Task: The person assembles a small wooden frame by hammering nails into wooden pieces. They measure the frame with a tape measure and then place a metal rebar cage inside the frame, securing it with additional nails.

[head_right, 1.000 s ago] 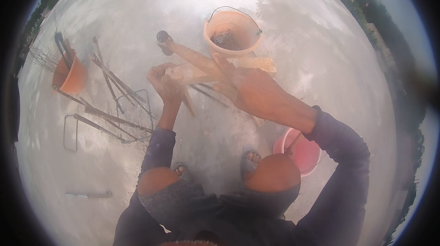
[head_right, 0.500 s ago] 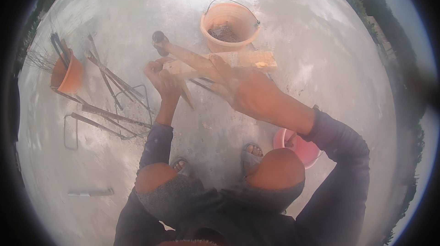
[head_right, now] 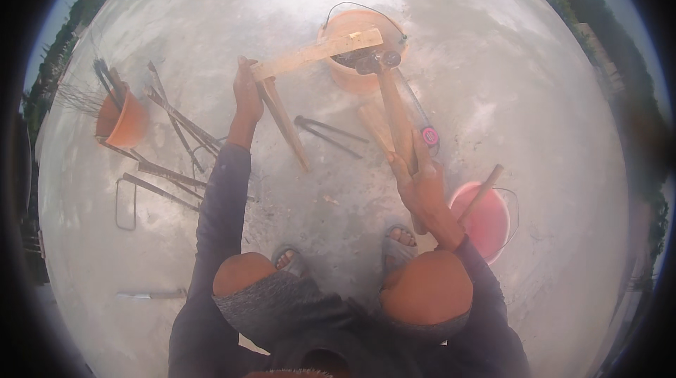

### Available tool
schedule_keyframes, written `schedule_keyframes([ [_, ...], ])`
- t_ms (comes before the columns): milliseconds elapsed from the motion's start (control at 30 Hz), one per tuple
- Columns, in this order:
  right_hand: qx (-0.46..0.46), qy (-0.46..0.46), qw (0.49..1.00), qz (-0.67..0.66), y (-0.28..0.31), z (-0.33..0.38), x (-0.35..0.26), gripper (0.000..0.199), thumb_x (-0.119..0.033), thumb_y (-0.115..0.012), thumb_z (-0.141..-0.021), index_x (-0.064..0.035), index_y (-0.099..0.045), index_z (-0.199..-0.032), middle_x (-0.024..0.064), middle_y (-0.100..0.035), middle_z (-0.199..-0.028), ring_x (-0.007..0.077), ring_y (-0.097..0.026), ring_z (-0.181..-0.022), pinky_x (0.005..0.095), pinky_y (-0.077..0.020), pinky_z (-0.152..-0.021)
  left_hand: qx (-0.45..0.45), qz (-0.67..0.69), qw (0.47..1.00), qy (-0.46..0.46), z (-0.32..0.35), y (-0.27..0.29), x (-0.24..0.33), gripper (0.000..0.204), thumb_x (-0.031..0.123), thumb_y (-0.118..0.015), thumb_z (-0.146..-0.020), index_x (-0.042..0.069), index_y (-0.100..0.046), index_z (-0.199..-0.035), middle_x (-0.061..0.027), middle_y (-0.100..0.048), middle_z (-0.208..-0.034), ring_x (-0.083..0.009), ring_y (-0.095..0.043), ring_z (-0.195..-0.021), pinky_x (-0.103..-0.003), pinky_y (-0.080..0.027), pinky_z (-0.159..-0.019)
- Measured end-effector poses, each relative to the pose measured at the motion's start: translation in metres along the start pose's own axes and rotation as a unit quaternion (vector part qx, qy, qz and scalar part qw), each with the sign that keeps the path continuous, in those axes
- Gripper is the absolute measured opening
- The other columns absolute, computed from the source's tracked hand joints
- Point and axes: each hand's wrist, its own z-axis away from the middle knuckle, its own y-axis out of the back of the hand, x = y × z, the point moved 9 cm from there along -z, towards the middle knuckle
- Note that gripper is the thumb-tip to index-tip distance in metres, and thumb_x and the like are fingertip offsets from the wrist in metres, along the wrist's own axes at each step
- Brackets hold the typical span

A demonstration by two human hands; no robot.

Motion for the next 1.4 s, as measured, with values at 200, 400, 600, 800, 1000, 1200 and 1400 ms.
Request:
schedule_keyframes([
  [200, -0.103, -0.115, 0.985, 0.071, -0.064, 0.051, 0.135, 0.077, -0.034, -0.077, -0.094, -0.0018, -0.043, -0.155, 0.0139, -0.071, -0.089, 0.0211, -0.068, -0.074, 0.0378, -0.0561, -0.071, 0.038, 0.0, 0.983, 0.178, -0.026, 0.026, -0.041, 0.083, 0.074, -0.055, -0.095, -0.005, -0.059, -0.121, -0.0125, -0.062, -0.09, -0.0229, -0.063, -0.07, -0.038, -0.056, -0.065],
  [400, -0.263, -0.093, 0.954, 0.107, -0.114, 0.11, 0.212, 0.08, -0.037, -0.082, -0.087, -0.0041, -0.049, -0.151, 0.0232, -0.071, -0.094, 0.0325, -0.072, -0.09, 0.0395, -0.0552, -0.082, -0.012, -0.016, 0.975, 0.222, 0.051, 0.045, -0.089, 0.076, 0.069, -0.047, -0.101, -0.002, -0.057, -0.127, -0.0137, -0.061, -0.095, -0.0259, -0.062, -0.079, -0.041, -0.056, -0.069],
  [600, -0.291, -0.061, 0.935, 0.191, -0.119, 0.142, 0.214, 0.064, -0.039, -0.075, -0.092, -0.0054, -0.058, -0.144, 0.0253, -0.066, -0.115, 0.0363, -0.069, -0.106, 0.0434, -0.053, -0.091, 0.047, 0.076, 0.94, 0.328, 0.17, 0.083, -0.131, 0.071, 0.065, -0.041, -0.106, 0.0, -0.054, -0.132, -0.0135, -0.059, -0.1, -0.0278, -0.06, -0.086, -0.045, -0.054, -0.078],
  [800, -0.065, -0.005, 0.975, 0.214, -0.066, 0.073, 0.187, 0.038, -0.026, -0.069, -0.097, -0.0037, -0.068, -0.128, 0.0182, -0.068, -0.117, 0.0393, -0.069, -0.105, 0.045, -0.0553, -0.09, 0.136, 0.029, 0.924, 0.357, 0.228, 0.119, -0.154, 0.071, 0.064, -0.044, -0.105, -0.001, -0.056, -0.131, -0.0123, -0.063, -0.109, -0.0274, -0.062, -0.091, -0.046, -0.054, -0.083],
  [1000, 0.035, -0.097, 0.99, 0.091, -0.036, -0.074, 0.223, 0.049, -0.025, -0.07, -0.095, 0.0039, -0.063, -0.135, 0.0245, -0.07, -0.123, 0.0354, -0.072, -0.109, 0.0399, -0.0547, -0.096, 0.132, -0.047, 0.916, 0.375, 0.238, 0.14, -0.181, 0.065, 0.058, -0.049, -0.106, -0.003, -0.061, -0.126, -0.0124, -0.065, -0.114, -0.0248, -0.064, -0.099, -0.041, -0.053, -0.087],
  [1200, -0.083, 0.007, 0.976, 0.199, -0.101, -0.158, 0.227, 0.078, -0.044, -0.079, -0.087, 0.0044, -0.056, -0.144, 0.029, -0.068, -0.126, 0.0391, -0.063, -0.126, 0.0433, -0.0503, -0.104, 0.031, -0.351, 0.906, 0.235, 0.216, 0.132, -0.147, 0.061, 0.054, -0.061, -0.101, -0.003, -0.07, -0.117, -0.0124, -0.069, -0.109, -0.0258, -0.064, -0.103, -0.039, -0.049, -0.091],
  [1400, -0.145, 0.026, 0.937, 0.318, -0.134, -0.149, 0.238, 0.1, -0.049, -0.085, -0.077, 0.005, -0.045, -0.151, 0.0302, -0.064, -0.129, 0.0447, -0.061, -0.124, 0.0463, -0.0496, -0.105, -0.044, -0.62, 0.781, 0.062, 0.205, 0.092, -0.094, 0.041, 0.043, -0.07, -0.095, 0.007, -0.074, -0.114, -0.0166, -0.069, -0.118, -0.0351, -0.062, -0.113, -0.045, -0.047, -0.1],
])
